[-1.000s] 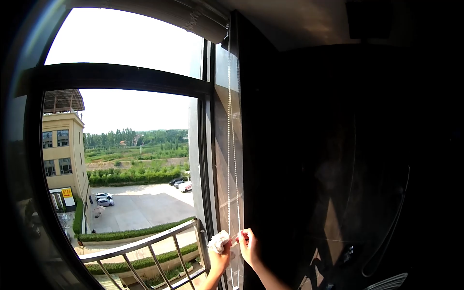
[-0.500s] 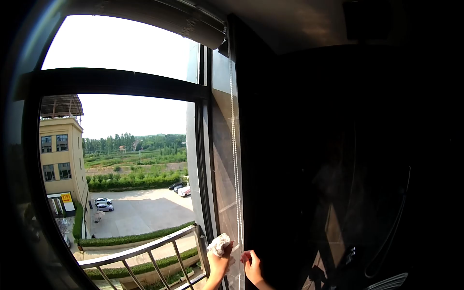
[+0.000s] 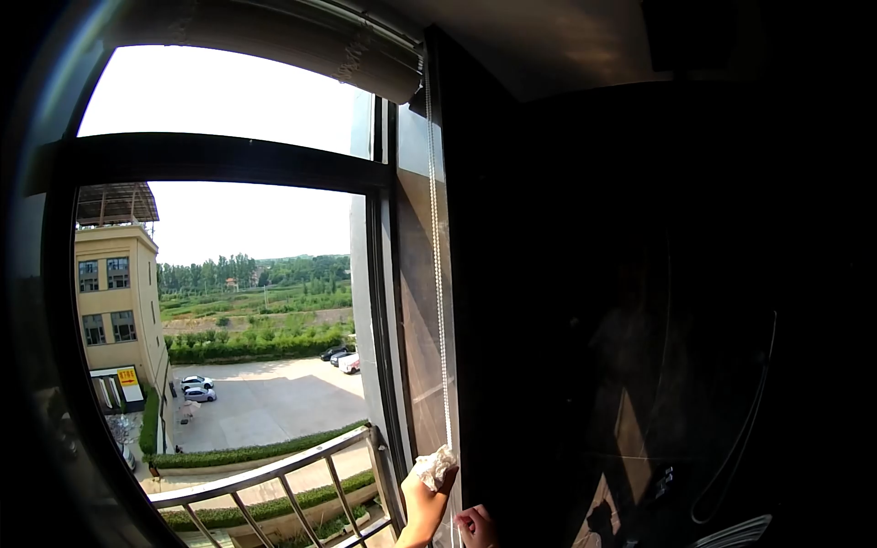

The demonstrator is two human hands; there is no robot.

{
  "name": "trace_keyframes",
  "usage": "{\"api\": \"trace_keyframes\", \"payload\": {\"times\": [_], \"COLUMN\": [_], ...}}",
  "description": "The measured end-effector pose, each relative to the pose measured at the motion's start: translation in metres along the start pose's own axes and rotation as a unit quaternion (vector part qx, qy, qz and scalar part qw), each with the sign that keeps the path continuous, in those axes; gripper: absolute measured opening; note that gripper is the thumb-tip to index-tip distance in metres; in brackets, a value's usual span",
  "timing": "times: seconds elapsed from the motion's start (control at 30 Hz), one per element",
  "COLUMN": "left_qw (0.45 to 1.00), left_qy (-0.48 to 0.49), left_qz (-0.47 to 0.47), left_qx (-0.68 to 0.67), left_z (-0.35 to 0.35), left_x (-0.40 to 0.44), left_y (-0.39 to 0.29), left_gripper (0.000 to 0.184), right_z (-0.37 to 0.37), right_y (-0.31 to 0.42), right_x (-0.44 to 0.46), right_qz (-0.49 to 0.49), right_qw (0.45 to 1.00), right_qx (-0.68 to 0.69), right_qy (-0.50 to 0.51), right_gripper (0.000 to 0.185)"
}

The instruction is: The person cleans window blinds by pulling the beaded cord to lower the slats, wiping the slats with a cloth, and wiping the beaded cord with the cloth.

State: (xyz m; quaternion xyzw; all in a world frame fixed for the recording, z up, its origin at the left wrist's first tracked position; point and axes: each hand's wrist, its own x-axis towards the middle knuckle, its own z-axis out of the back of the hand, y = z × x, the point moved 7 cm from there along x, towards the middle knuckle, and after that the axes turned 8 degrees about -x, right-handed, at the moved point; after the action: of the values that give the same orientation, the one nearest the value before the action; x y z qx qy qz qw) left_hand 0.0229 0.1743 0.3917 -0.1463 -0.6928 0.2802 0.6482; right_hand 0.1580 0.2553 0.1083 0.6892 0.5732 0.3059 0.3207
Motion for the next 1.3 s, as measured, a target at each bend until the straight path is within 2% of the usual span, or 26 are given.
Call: {"api": "trace_keyframes", "payload": {"times": [0.03, 0.07, 0.13, 0.2, 0.23, 0.3, 0.47, 0.5, 0.53, 0.6, 0.63, 0.7, 0.73, 0.8, 0.87, 0.9, 0.93, 1.0, 1.13, 1.2, 1.23, 1.3], "left_qw": [1.000, 1.000, 1.000, 0.999, 0.999, 0.999, 0.998, 0.998, 0.998, 0.999, 0.999, 1.000, 0.999, 0.999, 0.999, 0.993, 0.989, 0.988, 0.982, 0.980, 0.979, 0.976], "left_qy": [-0.001, -0.001, 0.016, 0.018, 0.039, 0.027, 0.020, 0.014, 0.012, -0.035, -0.030, -0.025, -0.017, -0.016, -0.006, 0.050, 0.071, 0.086, 0.107, 0.111, 0.112, 0.111], "left_qz": [-0.008, -0.016, -0.016, -0.026, -0.008, -0.002, 0.038, 0.024, 0.027, -0.017, 0.015, 0.018, 0.018, 0.029, 0.043, 0.095, 0.109, 0.112, 0.147, 0.163, 0.170, 0.183], "left_qx": [0.012, 0.024, 0.006, 0.016, 0.023, 0.028, 0.042, 0.061, 0.062, 0.013, -0.021, 0.003, 0.026, 0.006, 0.007, 0.041, 0.064, 0.057, 0.044, 0.038, 0.035, 0.028], "left_z": [0.000, 0.000, -0.001, -0.004, -0.006, -0.005, 0.001, 0.003, 0.004, 0.010, 0.011, 0.016, 0.019, 0.024, 0.023, 0.020, 0.015, 0.009, -0.002, -0.006, -0.008, -0.011], "left_x": [-0.002, -0.005, -0.008, -0.011, -0.015, -0.027, -0.046, -0.047, -0.047, -0.049, -0.054, -0.066, -0.072, -0.080, -0.093, -0.114, -0.118, -0.140, -0.186, -0.202, -0.206, -0.209], "left_y": [0.000, 0.000, 0.005, 0.004, 0.010, 0.020, 0.055, 0.045, 0.040, 0.026, 0.028, 0.048, 0.055, 0.054, 0.055, 0.086, 0.086, 0.095, 0.114, 0.118, 0.118, 0.119], "left_gripper": [0.023, 0.022, 0.023, 0.024, 0.033, 0.039, 0.051, 0.053, 0.053, 0.023, 0.025, 0.025, 0.025, 0.026, 0.026, 0.044, 0.039, 0.037, 0.035, 0.034, 0.033, 0.032], "right_z": [-0.009, -0.022, -0.015, -0.005, 0.006, 0.009, 0.012, 0.014, 0.015, 0.018, 0.021, 0.027, 0.018, -0.013, -0.041, -0.048, -0.055, -0.083, -0.128, -0.146, -0.152, -0.162], "right_y": [0.038, 0.064, 0.062, 0.044, 0.022, 0.014, 0.000, -0.002, -0.004, -0.005, -0.005, 0.003, 0.019, 0.067, 0.108, 0.118, 0.120, 0.146, 0.171, 0.180, 0.188, 0.202], "right_x": [-0.023, -0.048, -0.050, -0.055, -0.047, -0.056, -0.073, -0.075, -0.076, -0.078, -0.078, -0.078, -0.086, -0.098, -0.096, -0.093, -0.072, -0.073, -0.065, -0.065, -0.066, -0.066], "right_qz": [0.172, 0.331, 0.304, 0.365, 0.269, 0.299, 0.308, 0.308, 0.311, 0.318, 0.326, 0.364, 0.413, 0.366, 0.371, 0.416, 0.350, 0.360, 0.336, 0.299, 0.317, 0.319], "right_qw": [0.964, 0.861, 0.871, 0.816, 0.901, 0.862, 0.838, 0.836, 0.832, 0.825, 0.821, 0.800, 0.749, 0.774, 0.829, 0.816, 0.835, 0.838, 0.854, 0.888, 0.878, 0.881], "right_qx": [-0.201, -0.387, -0.386, -0.446, -0.338, -0.408, -0.448, -0.452, -0.458, -0.464, -0.467, -0.475, -0.511, -0.516, -0.412, -0.398, -0.415, -0.389, -0.344, -0.271, -0.304, -0.285], "right_qy": [-0.001, -0.001, 0.020, 0.038, 0.025, 0.033, 0.045, 0.046, 0.045, 0.046, 0.047, 0.052, 0.083, 0.029, 0.064, 0.061, 0.090, 0.131, 0.196, 0.220, 0.192, 0.202], "right_gripper": [0.013, 0.012, 0.007, 0.008, 0.009, 0.009, 0.009, 0.009, 0.009, 0.009, 0.009, 0.009, 0.011, 0.014, 0.014, 0.010, 0.010, 0.019, 0.025, 0.024, 0.022, 0.023]}}
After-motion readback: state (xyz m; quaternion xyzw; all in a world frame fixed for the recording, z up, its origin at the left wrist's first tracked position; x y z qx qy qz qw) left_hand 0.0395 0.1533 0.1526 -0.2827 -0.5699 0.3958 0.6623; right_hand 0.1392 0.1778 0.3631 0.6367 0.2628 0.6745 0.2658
